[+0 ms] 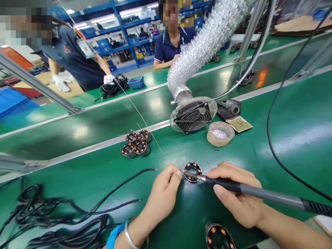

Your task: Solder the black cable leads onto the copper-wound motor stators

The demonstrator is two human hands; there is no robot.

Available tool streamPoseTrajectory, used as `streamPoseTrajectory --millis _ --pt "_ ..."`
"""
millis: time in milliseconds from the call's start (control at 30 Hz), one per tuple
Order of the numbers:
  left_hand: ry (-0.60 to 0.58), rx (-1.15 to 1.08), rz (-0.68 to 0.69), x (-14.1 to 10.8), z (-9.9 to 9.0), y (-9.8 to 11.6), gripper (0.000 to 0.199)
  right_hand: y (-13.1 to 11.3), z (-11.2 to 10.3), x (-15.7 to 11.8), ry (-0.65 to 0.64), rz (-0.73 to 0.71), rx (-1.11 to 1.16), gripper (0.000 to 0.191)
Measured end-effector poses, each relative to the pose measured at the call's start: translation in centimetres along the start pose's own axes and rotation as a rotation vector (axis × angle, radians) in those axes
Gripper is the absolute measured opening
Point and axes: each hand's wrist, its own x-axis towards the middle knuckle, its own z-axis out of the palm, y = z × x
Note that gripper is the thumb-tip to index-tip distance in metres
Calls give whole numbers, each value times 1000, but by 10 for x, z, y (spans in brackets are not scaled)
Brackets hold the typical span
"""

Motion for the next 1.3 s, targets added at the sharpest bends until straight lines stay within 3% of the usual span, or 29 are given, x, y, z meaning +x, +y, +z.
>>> streamPoseTrajectory --millis 200,833,1100,1300 --pt "-3 19 -8 -1 0 1 29 -7 3 -2 -13 -67 -12 23" --pt "-6 0 -14 -1 0 1 28 -7 -2 2 44 -61 7 23" --pt "-12 18 -1 -2 -1 2 29 -1 1 3 122 -131 4 30" --pt "-38 40 10 -3 -5 2 32 3 7 8 41 -59 4 41"
